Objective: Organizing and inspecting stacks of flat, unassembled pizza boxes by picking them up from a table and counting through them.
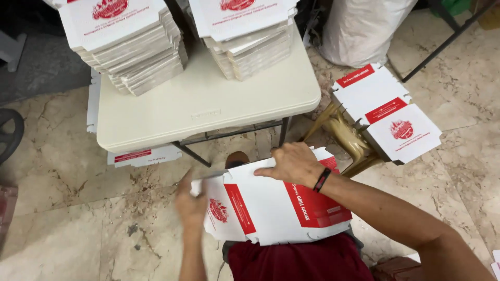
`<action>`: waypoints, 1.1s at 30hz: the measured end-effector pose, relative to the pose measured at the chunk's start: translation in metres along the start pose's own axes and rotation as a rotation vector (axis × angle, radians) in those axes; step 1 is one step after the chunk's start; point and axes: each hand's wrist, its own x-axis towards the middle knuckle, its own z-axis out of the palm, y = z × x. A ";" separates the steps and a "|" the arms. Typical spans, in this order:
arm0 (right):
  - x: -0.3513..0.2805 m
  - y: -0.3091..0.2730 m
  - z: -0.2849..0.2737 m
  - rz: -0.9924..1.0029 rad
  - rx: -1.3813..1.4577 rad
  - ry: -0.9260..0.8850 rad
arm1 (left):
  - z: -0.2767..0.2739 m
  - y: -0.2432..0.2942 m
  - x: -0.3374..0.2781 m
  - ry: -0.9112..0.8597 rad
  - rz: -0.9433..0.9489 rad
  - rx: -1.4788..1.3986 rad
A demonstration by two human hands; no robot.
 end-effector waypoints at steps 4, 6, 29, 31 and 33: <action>0.004 -0.031 -0.020 -0.041 -0.050 -0.071 | 0.032 0.092 0.013 -0.156 0.488 -0.309; 0.011 -0.026 -0.003 -0.128 -0.037 -0.028 | 0.076 0.065 0.016 -0.497 0.167 -0.148; -0.069 0.081 -0.002 -0.289 1.188 0.279 | 0.067 -0.025 0.007 -0.215 0.550 -0.492; -0.080 0.086 0.006 -0.263 1.442 0.019 | 0.049 0.009 0.015 -0.459 0.333 -0.710; -0.082 0.067 -0.012 -0.415 1.423 -0.109 | 0.049 0.017 0.011 -0.435 0.357 -0.827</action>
